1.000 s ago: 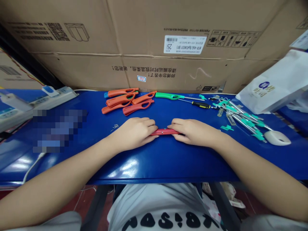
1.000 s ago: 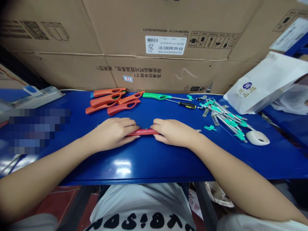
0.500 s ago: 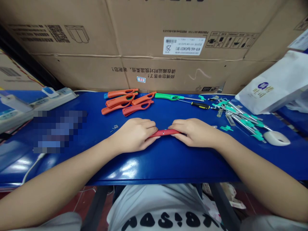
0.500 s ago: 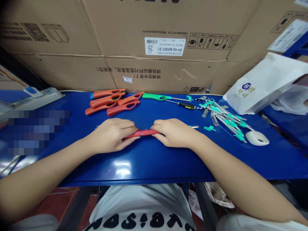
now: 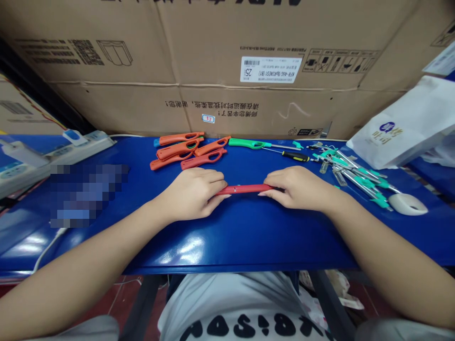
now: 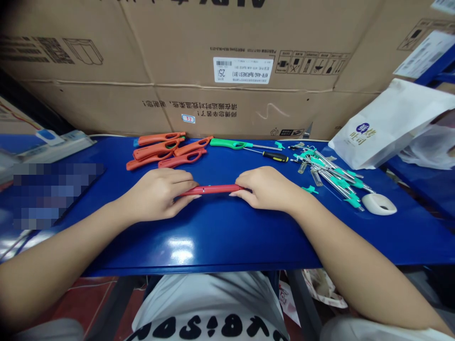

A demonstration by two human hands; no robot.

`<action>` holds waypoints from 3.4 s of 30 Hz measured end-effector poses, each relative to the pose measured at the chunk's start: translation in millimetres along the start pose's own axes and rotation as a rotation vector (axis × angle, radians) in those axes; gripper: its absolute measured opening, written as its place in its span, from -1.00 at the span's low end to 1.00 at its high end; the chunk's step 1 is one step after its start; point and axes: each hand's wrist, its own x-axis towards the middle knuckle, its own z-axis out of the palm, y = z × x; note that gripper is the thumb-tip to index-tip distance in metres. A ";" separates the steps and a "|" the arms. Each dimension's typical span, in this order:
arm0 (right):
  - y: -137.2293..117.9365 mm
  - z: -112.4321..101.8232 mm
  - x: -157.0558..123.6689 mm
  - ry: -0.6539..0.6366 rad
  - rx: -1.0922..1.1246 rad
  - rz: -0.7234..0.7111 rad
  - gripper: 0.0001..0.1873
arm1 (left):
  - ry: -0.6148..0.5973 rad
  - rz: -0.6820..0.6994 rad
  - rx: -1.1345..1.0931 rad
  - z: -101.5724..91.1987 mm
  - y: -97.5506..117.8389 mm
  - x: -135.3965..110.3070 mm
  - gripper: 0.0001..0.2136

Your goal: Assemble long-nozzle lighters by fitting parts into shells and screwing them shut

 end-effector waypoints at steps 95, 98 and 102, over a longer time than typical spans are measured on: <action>-5.7 2.8 0.9 0.119 -0.092 -0.048 -0.66 | 0.065 -0.121 -0.399 13.8 -5.0 -1.3 -0.70; -6.4 4.3 1.2 0.140 -0.099 -0.045 -0.67 | 0.018 -0.163 -0.382 15.3 -2.0 -1.0 -0.72; -11.5 10.3 5.7 0.121 -0.100 -0.070 -0.68 | -0.035 -0.174 -0.344 21.7 1.1 0.4 -0.68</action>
